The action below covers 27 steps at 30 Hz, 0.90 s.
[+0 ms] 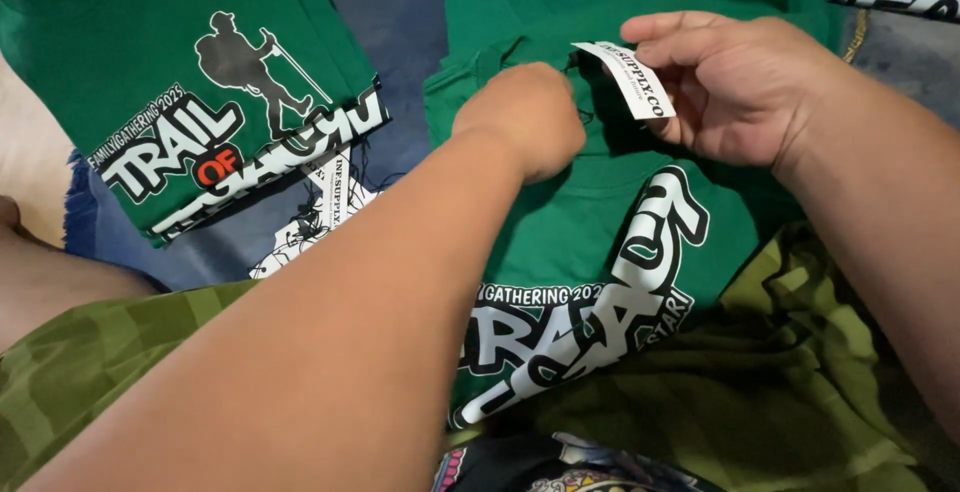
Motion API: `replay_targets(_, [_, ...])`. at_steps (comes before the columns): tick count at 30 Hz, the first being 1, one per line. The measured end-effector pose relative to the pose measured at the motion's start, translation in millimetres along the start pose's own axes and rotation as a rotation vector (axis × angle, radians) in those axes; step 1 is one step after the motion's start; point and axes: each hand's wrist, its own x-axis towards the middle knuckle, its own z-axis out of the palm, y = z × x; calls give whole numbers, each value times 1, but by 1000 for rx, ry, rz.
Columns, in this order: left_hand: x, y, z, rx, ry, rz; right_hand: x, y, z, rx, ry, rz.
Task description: The person attaches white paper tags to green t-shirts by threading a black string through the tag and the shirt's collar. They then fold the t-shirts and place them into a stack.
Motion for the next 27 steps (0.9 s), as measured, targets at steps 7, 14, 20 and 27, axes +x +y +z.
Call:
replay_targets(7, [4,-8,32,-169,592,378,2,1,-1,94,-4,-35])
replay_targets(14, [-1,-10,24,-187,282,29,7,2,-5,83,-27,-17])
replay_targets(20, [-7,-4,-7,67,27,-72,8,3,-4,82,-36,-27])
replay_targets(27, [-8,4,-24,349,-326,27,3,3,1,119,-49,-33])
